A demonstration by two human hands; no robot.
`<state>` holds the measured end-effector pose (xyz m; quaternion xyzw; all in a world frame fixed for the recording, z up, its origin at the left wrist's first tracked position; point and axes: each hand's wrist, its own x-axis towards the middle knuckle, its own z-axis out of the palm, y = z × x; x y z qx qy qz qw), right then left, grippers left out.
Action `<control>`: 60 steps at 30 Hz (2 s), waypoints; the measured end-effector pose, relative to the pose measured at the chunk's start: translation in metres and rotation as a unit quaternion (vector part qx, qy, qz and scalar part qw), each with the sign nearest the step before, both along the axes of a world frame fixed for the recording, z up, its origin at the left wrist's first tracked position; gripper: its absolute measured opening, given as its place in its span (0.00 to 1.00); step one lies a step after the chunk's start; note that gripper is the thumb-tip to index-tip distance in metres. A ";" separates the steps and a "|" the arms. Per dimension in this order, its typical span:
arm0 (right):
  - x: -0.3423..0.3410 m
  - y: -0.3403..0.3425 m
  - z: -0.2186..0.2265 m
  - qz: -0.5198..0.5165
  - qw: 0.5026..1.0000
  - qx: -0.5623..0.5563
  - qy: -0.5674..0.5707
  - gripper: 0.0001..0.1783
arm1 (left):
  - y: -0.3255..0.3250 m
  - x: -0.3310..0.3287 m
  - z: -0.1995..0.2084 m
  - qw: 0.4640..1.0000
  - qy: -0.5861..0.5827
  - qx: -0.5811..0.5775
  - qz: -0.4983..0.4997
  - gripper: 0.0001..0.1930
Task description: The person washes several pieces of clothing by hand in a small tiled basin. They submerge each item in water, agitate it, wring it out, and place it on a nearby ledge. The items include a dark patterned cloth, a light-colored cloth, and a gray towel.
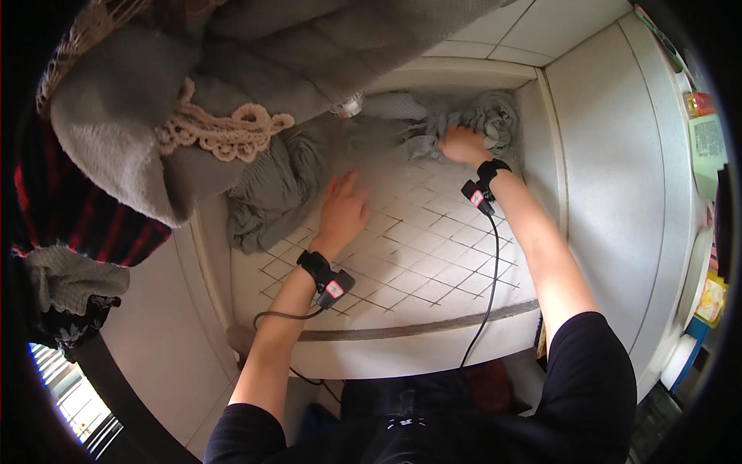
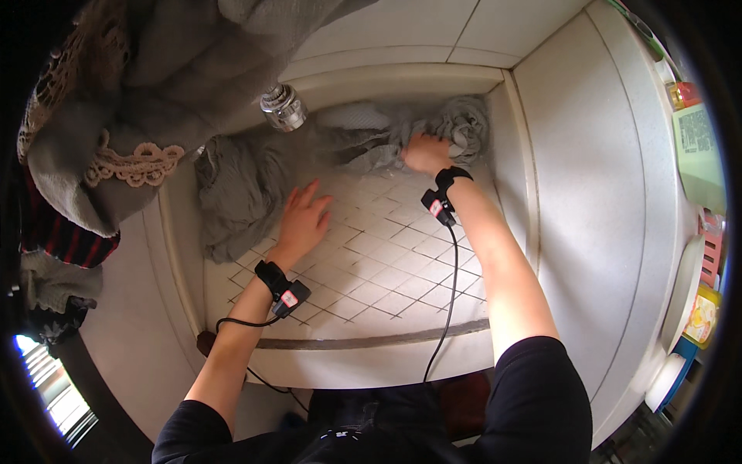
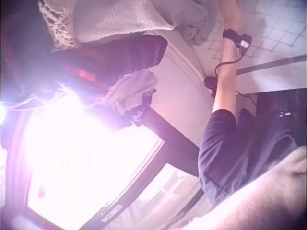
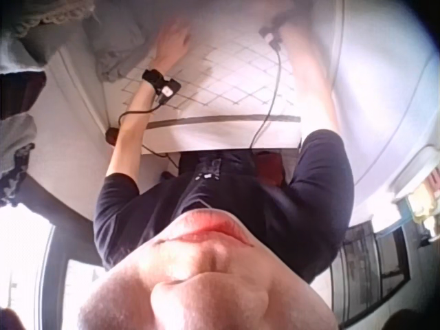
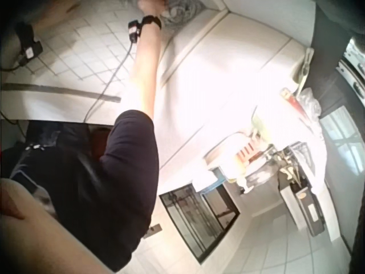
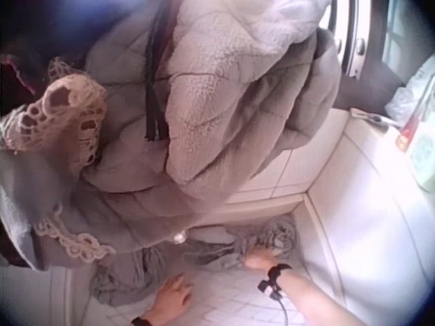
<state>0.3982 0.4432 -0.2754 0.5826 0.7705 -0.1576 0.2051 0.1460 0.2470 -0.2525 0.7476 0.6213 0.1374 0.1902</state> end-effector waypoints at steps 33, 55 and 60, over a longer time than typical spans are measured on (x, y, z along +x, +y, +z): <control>-0.055 -0.148 0.459 -0.109 0.645 -0.109 0.748 0.10 | -0.126 0.037 0.236 0.738 -0.639 -0.214 0.040 0.17; -0.087 -0.315 0.351 -0.239 0.596 -0.233 0.730 0.33 | -0.090 0.016 0.248 0.348 -0.901 -0.204 0.160 0.24; -0.090 -0.294 0.361 0.058 0.841 -0.015 0.537 0.32 | -0.089 -0.002 0.291 0.581 -0.761 -0.205 0.202 0.17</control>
